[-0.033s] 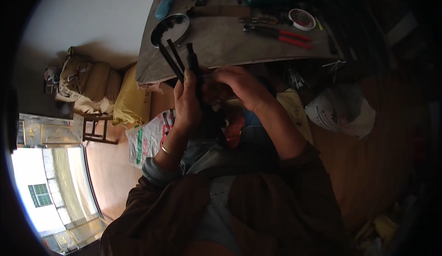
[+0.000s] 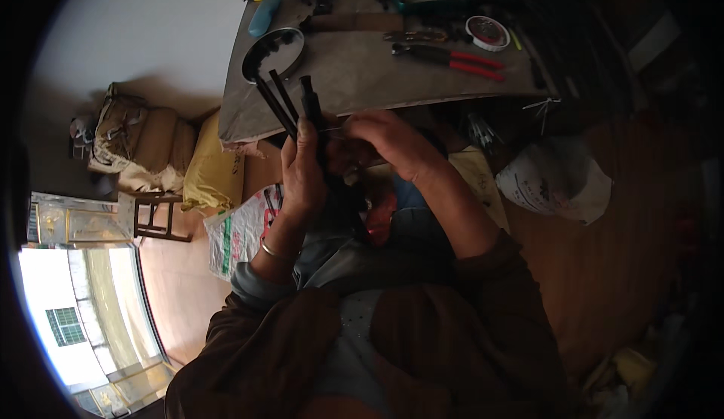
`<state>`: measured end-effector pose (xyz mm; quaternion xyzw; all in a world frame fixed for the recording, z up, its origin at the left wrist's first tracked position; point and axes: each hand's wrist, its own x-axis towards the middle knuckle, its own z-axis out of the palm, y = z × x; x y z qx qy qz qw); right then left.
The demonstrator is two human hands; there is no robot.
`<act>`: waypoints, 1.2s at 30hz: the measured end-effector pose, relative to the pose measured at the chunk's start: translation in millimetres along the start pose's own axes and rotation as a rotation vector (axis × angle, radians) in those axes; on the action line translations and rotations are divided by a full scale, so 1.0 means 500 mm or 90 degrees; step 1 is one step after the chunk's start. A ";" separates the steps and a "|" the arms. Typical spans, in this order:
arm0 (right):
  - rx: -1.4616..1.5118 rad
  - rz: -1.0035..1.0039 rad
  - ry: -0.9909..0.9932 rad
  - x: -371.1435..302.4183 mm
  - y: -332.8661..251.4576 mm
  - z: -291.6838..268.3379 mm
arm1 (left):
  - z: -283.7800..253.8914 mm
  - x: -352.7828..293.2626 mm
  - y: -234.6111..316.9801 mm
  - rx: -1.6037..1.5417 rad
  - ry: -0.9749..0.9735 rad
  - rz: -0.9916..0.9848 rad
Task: Attach plastic components and caps to umbrella ribs using pliers.
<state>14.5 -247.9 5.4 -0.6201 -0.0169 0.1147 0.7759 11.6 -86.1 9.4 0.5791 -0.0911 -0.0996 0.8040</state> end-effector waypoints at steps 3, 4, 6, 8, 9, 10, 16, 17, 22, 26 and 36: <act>-0.027 0.062 -0.047 0.009 -0.003 -0.023 | 0.003 0.005 -0.002 0.021 -0.023 -0.012; -0.066 0.038 -0.054 0.008 -0.006 -0.031 | 0.008 0.003 -0.003 0.017 -0.030 -0.006; -0.197 -0.036 0.042 0.014 -0.014 -0.051 | 0.012 -0.002 -0.005 -0.015 -0.024 -0.004; -0.471 -0.266 0.265 0.032 -0.021 -0.123 | 0.011 -0.002 -0.007 -0.040 -0.028 0.006; -0.612 -0.364 0.349 0.049 -0.031 -0.176 | 0.001 -0.004 -0.010 0.002 -0.043 0.031; -0.752 -0.464 0.434 0.061 -0.041 -0.223 | -0.006 -0.002 -0.012 0.044 -0.058 0.056; -1.016 -0.474 0.287 0.073 -0.035 -0.304 | -0.013 0.013 0.006 0.023 -0.059 -0.040; -1.028 -0.490 0.272 0.083 -0.033 -0.315 | -0.008 0.013 0.013 -0.026 -0.051 -0.096; -0.916 -0.519 0.287 0.097 -0.029 -0.328 | -0.018 0.021 -0.015 0.053 -0.010 -0.019; -0.484 -0.104 0.262 -0.020 -0.082 -0.156 | -0.022 0.025 -0.021 0.086 0.063 -0.002; -0.860 -0.502 0.177 -0.072 -0.017 -0.066 | -0.003 0.031 -0.034 0.089 0.076 0.035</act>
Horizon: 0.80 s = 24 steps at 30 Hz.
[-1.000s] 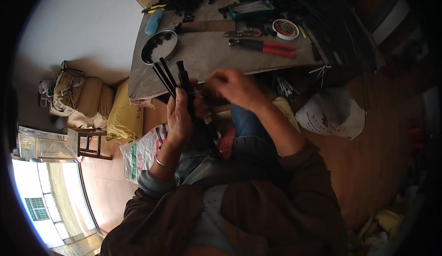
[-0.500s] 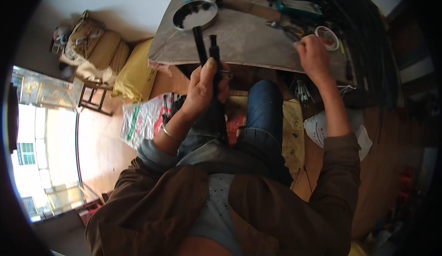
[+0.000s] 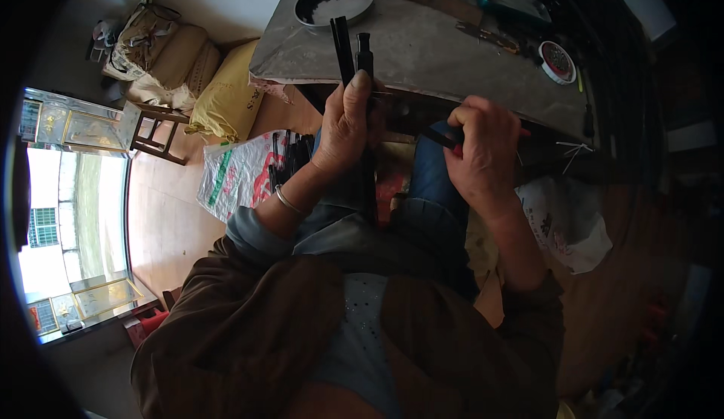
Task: Attach plastic components and caps to umbrella ribs using pliers.
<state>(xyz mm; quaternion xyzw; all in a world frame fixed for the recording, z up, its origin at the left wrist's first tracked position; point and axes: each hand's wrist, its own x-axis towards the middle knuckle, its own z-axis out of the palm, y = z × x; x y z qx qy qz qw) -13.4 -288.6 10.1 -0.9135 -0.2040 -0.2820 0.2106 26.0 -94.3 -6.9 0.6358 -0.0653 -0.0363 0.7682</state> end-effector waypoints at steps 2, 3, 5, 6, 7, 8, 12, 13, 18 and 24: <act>-0.028 -0.007 0.007 0.005 -0.003 0.002 | -0.001 0.003 -0.008 0.020 0.005 0.017; -0.034 -0.009 0.003 0.006 -0.006 0.001 | -0.002 0.003 -0.011 0.042 0.009 0.031; -0.039 -0.014 -0.002 0.008 -0.011 -0.001 | -0.005 0.001 -0.006 0.036 0.011 0.026; -0.050 -0.018 -0.019 0.008 -0.013 -0.004 | -0.007 -0.001 -0.002 0.033 0.010 0.020; -0.062 -0.021 -0.036 0.009 -0.013 -0.006 | -0.010 -0.003 0.001 0.032 0.011 0.020; -0.063 -0.022 -0.037 0.011 -0.011 -0.008 | -0.010 -0.004 0.004 0.038 0.011 0.008; 0.222 0.128 -0.215 0.009 -0.005 -0.026 | -0.010 -0.010 0.017 0.025 -0.006 0.012; 0.437 0.302 -0.350 0.005 -0.006 -0.034 | -0.010 -0.010 0.017 0.026 -0.014 0.010; 1.168 0.638 -0.645 -0.036 -0.006 -0.061 | 0.011 -0.017 0.011 0.088 -0.031 0.100; 0.450 0.202 -0.345 -0.035 0.010 -0.081 | -0.006 -0.024 0.009 0.030 -0.033 0.032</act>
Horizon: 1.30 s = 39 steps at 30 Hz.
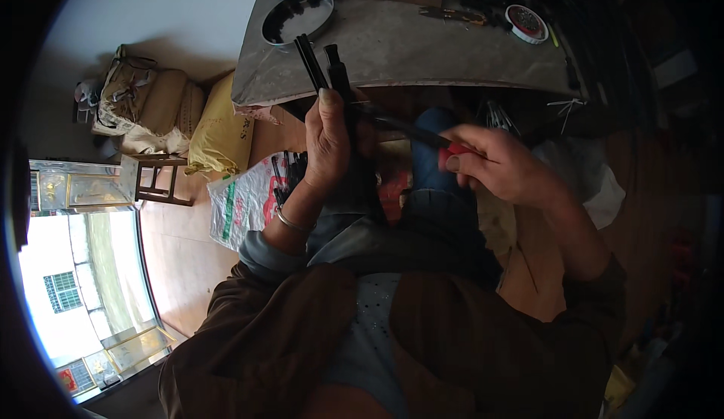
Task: Attach plastic components and caps to umbrella ribs using pliers.
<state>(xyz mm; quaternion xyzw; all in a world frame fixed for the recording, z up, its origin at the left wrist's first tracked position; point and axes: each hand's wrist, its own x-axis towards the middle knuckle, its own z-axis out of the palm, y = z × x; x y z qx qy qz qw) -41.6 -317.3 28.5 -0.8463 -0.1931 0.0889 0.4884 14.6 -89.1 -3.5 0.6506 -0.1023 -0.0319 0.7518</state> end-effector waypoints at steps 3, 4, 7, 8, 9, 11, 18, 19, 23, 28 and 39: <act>0.641 0.323 -0.232 -0.042 -0.009 0.020 | 0.002 -0.009 0.005 0.009 -0.016 0.008; 0.644 0.321 -0.227 -0.044 0.004 0.031 | 0.005 -0.010 0.008 0.017 -0.011 0.016; 0.510 0.326 -0.357 -0.027 -0.005 0.024 | 0.007 -0.006 0.012 0.023 0.006 -0.009; 0.277 0.245 -0.282 -0.022 -0.004 0.021 | 0.007 -0.009 0.012 0.026 0.006 -0.011; 0.047 0.161 -0.202 -0.020 -0.002 0.019 | 0.006 -0.012 0.012 0.024 0.012 -0.008; 0.040 0.078 -0.056 -0.019 -0.005 0.015 | 0.003 -0.013 0.012 0.020 0.020 -0.004; 1.030 0.234 -0.388 -0.045 0.001 0.063 | 0.013 -0.014 0.009 0.046 -0.003 0.023; 0.743 0.292 -0.387 -0.038 -0.010 0.033 | 0.015 -0.015 0.007 0.052 -0.010 0.038; 0.177 0.136 -0.071 -0.020 -0.046 0.020 | 0.010 -0.017 0.014 0.045 0.018 0.040; 0.670 0.323 -0.202 -0.047 -0.020 0.037 | 0.001 -0.017 0.017 0.037 0.000 0.015; 0.223 0.288 -0.168 -0.023 -0.070 0.016 | -0.008 -0.015 0.016 0.020 0.015 0.029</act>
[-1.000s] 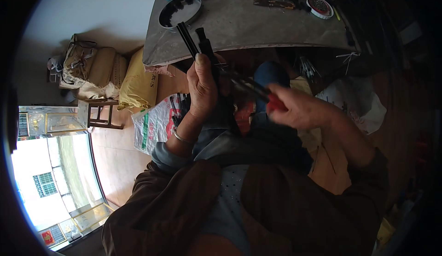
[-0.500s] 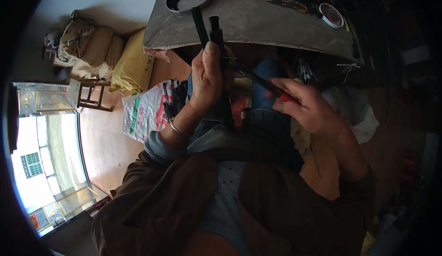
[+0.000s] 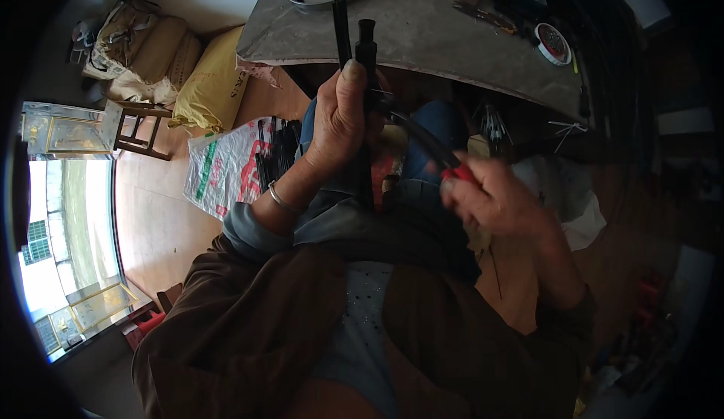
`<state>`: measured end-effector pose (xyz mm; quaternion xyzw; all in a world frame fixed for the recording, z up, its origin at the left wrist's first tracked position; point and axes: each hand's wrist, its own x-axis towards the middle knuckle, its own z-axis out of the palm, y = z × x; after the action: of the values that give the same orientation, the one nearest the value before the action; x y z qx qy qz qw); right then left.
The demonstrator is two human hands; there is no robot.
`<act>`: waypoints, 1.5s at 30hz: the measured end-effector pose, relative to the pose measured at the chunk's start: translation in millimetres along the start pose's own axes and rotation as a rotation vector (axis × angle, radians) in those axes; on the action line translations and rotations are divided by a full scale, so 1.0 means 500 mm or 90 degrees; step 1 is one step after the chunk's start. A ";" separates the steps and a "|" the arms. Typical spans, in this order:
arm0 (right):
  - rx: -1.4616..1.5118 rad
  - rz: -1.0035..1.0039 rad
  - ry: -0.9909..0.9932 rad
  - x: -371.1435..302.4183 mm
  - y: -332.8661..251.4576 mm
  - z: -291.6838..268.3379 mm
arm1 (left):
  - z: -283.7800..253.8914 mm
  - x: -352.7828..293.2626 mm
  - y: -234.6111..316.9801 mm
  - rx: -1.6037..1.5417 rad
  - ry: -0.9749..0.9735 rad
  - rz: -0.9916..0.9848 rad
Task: Attach plastic components and caps to umbrella ribs using pliers.
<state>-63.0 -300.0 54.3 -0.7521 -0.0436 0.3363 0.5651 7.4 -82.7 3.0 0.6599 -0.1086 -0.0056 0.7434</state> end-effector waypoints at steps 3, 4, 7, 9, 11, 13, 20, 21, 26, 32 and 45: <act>0.361 0.070 -0.207 0.008 0.045 0.006 | 0.010 0.000 0.010 -0.021 -0.040 -0.002; 0.500 0.052 -0.298 0.009 0.056 0.002 | 0.015 0.003 0.011 -0.038 -0.057 -0.014; 0.299 0.049 -0.168 0.006 0.003 0.006 | 0.012 0.000 0.008 -0.015 -0.051 0.005; 0.226 0.068 -0.121 -0.006 -0.039 -0.006 | 0.013 -0.005 0.015 -0.024 -0.054 -0.017; 0.195 0.095 -0.136 -0.007 -0.039 -0.014 | 0.014 -0.005 0.017 -0.034 -0.055 -0.038; 0.159 0.109 -0.131 -0.003 -0.028 -0.001 | 0.015 -0.005 0.016 -0.026 -0.060 -0.023; 0.307 0.146 -0.129 0.006 -0.013 0.042 | 0.010 0.005 0.011 -0.067 -0.075 -0.053; 0.304 0.148 -0.132 0.005 -0.022 0.036 | 0.007 0.006 0.011 -0.071 -0.075 -0.049; 0.264 0.185 -0.170 0.000 -0.049 -0.004 | 0.013 0.009 0.006 -0.068 -0.073 -0.033; -0.549 -0.011 0.093 0.007 -0.111 -0.029 | 0.025 0.009 -0.009 -0.001 -0.007 0.025; -0.002 -0.101 0.260 0.114 -0.009 0.031 | -0.004 0.008 0.001 -0.117 -0.085 -0.068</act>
<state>-26.2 -260.4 30.3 -0.7999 0.0120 0.1316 0.5855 11.4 -81.4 3.8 0.5921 -0.1218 -0.0992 0.7904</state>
